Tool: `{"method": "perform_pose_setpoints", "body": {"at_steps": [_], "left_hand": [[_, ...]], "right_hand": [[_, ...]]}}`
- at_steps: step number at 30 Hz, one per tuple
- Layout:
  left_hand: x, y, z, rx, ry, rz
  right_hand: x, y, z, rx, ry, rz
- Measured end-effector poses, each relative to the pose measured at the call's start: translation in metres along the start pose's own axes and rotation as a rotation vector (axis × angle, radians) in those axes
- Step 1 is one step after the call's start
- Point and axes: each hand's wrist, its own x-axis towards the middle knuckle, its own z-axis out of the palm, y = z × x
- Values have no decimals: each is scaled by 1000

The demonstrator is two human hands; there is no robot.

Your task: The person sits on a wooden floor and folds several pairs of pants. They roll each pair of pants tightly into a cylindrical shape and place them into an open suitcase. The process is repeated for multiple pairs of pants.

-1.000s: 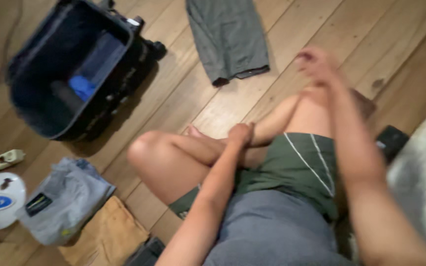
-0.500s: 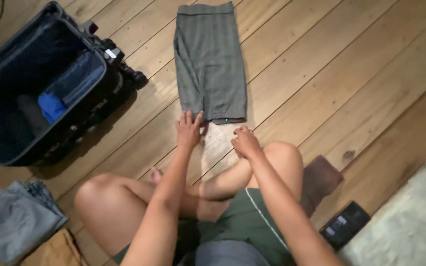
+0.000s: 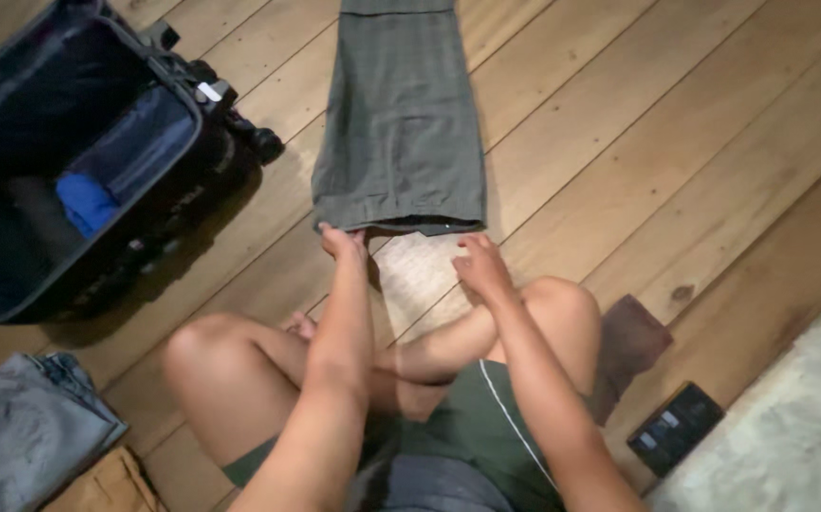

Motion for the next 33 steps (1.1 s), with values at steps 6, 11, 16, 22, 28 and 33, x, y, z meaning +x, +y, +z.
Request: {"method": "perform_pose_setpoints", "body": {"at_steps": [6,11,16,22,28,33], "left_hand": [[-2,20,-36,24,37,-42],[2,38,-53,379,-65,-129],[6,33,-53,721,-74,96],[-11,41,-55,786,61,167],[-58,57,-59,1181,232,561],[-88,66,-55,1204,0,671]], "right_hand": [[0,-10,-1,-208,-17,-61],[40,-49,1,-442,34,-69],[55,-16,19,-360,70,49],[46,35,32,-226,67,70],[30,40,48,-148,43,127],[28,41,50,-116,2,213]]}}
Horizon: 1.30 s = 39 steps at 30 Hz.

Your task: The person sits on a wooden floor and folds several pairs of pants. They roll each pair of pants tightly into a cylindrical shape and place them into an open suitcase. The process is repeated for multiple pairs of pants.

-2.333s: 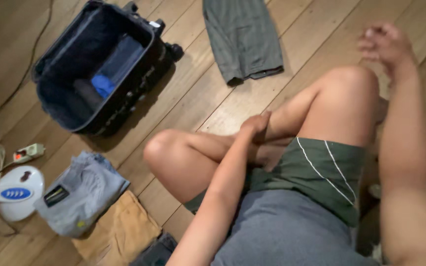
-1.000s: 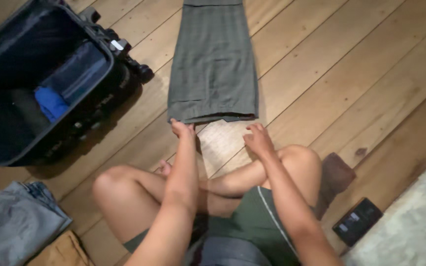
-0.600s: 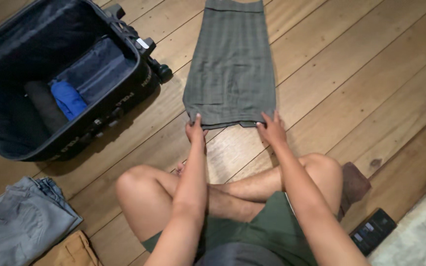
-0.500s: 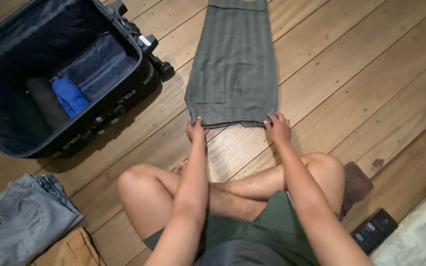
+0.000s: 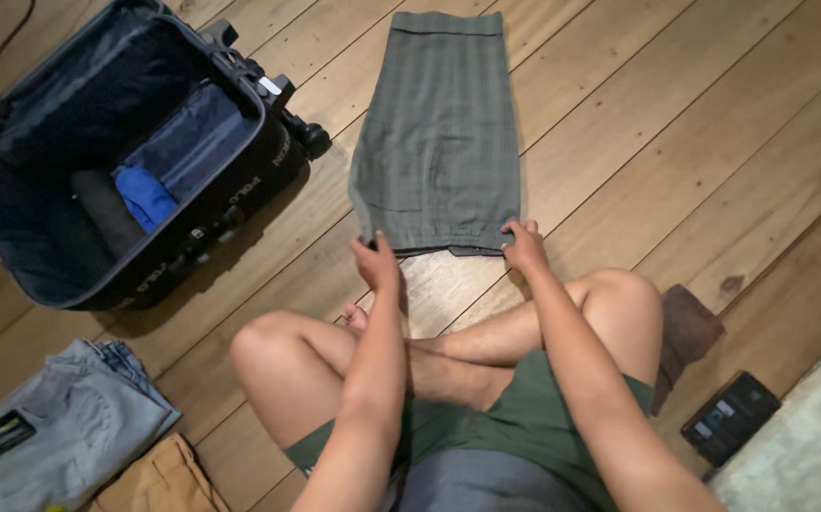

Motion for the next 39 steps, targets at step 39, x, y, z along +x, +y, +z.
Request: {"method": "perform_pose_setpoints", "body": {"at_steps": [39], "left_hand": [[-12,-23,41,753,-690,1287]], "right_hand": [[-43,-90,-41,-518,-184,-475]]}}
